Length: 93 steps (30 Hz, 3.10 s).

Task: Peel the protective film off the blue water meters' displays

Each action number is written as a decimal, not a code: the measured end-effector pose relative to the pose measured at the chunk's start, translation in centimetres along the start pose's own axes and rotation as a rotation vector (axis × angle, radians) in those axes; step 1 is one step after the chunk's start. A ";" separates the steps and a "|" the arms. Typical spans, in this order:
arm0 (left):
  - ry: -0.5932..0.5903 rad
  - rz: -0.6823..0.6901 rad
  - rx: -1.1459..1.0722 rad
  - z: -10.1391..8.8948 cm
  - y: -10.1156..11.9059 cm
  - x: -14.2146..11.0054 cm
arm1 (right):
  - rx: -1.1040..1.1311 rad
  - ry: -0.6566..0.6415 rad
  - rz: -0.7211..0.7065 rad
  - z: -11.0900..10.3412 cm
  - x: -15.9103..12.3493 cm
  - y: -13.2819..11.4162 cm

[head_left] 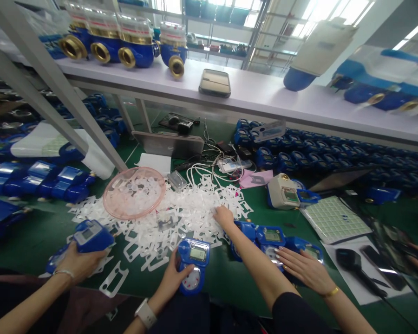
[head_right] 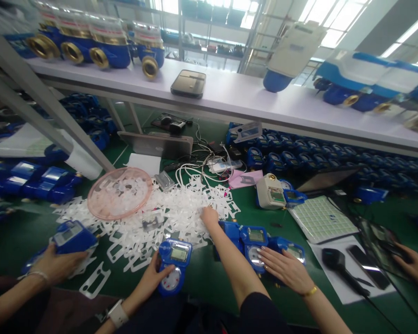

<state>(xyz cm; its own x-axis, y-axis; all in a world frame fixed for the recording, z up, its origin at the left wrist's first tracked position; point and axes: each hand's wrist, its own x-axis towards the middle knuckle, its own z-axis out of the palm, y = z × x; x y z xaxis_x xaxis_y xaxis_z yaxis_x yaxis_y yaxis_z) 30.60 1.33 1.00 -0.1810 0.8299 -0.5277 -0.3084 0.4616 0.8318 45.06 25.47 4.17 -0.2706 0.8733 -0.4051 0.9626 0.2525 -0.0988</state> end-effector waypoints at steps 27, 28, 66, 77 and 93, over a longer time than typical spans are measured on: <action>-0.476 0.096 0.380 3.9 10.6 -5.9 | 1.063 0.199 -0.661 -3.1 -19.0 -4.4; -0.506 -0.001 0.258 3.9 10.3 -6.0 | 1.069 0.191 -0.662 -3.0 -19.1 -4.4; -0.445 -0.020 0.252 2.8 9.8 -6.4 | 1.041 0.146 -0.674 -2.6 -18.1 -4.2; -0.414 0.092 0.388 2.7 11.0 -6.6 | 1.084 0.182 -0.771 -2.8 -18.2 -3.9; -0.398 -0.037 0.252 2.5 10.0 -6.9 | 0.707 0.368 -0.851 -1.8 -18.4 -3.6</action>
<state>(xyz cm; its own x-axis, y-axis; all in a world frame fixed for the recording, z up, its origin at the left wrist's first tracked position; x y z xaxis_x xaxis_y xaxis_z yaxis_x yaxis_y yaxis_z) 31.14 1.03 13.38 0.2135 0.8442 -0.4917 -0.0622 0.5140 0.8555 46.50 9.28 13.64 -0.7099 0.6311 0.3127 0.2308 0.6278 -0.7433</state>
